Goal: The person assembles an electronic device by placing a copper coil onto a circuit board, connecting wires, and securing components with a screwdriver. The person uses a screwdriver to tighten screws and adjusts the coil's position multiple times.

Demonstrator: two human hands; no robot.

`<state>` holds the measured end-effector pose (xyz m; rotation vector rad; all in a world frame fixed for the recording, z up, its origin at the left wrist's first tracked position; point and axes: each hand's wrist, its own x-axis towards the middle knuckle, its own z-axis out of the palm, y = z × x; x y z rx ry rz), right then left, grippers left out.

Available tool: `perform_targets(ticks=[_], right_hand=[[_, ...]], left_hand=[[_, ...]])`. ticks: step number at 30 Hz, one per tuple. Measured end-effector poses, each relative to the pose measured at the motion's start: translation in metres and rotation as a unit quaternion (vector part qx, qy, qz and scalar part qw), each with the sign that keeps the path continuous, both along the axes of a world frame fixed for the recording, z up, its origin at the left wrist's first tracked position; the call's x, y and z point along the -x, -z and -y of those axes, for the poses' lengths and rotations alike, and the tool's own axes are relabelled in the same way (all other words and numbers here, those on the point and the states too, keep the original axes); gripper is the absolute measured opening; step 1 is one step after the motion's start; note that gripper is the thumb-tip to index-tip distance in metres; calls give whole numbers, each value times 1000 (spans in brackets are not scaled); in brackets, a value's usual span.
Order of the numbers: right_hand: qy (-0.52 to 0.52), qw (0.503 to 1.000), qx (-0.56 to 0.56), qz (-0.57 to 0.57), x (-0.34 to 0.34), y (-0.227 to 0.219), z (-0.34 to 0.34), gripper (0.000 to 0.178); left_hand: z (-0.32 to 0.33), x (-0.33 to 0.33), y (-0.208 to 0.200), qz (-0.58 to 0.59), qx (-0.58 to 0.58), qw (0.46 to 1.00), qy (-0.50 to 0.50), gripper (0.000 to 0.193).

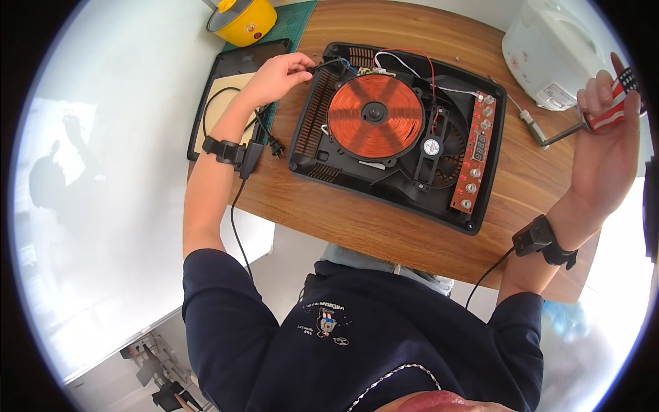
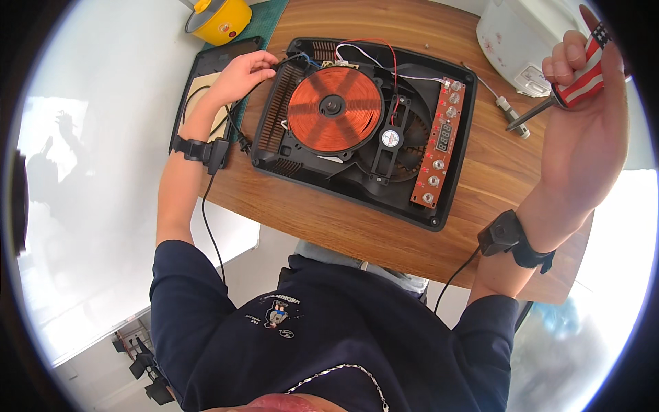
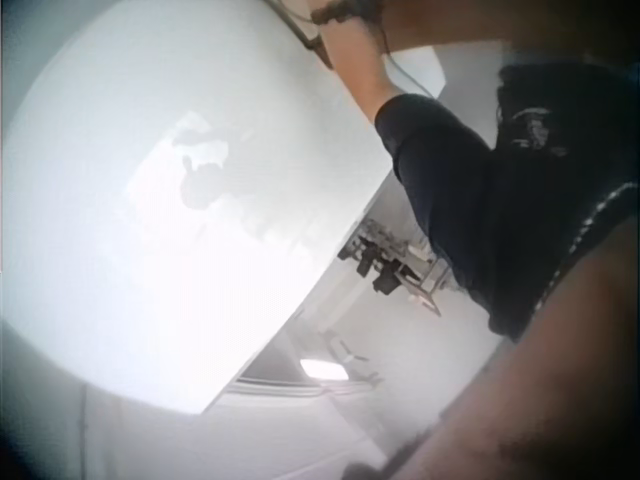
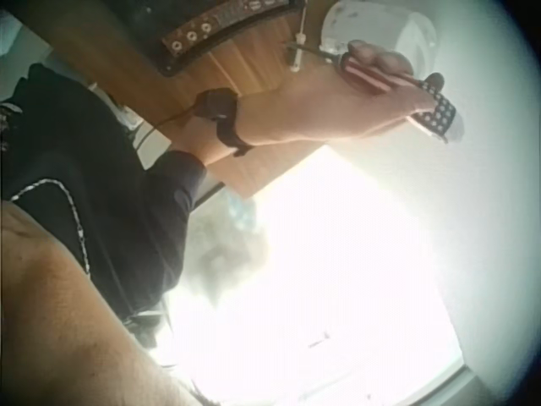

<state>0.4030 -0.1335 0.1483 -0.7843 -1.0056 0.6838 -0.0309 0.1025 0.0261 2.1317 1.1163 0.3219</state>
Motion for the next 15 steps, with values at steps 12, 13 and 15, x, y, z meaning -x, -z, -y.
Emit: perform_targets(ticks=[12, 13, 15], right_hand=[[-78, 995, -17, 54, -13, 7, -4, 40], [-72, 996, -15, 54, -10, 7, -4, 39], [-70, 996, -13, 56, -10, 8, -4, 35]], left_hand=[[-17, -30, -3, 71, -111, 991, -16, 20], [-14, -34, -3, 69, -124, 990, -20, 20], [-13, -36, -1, 78, -143, 987, -14, 19]])
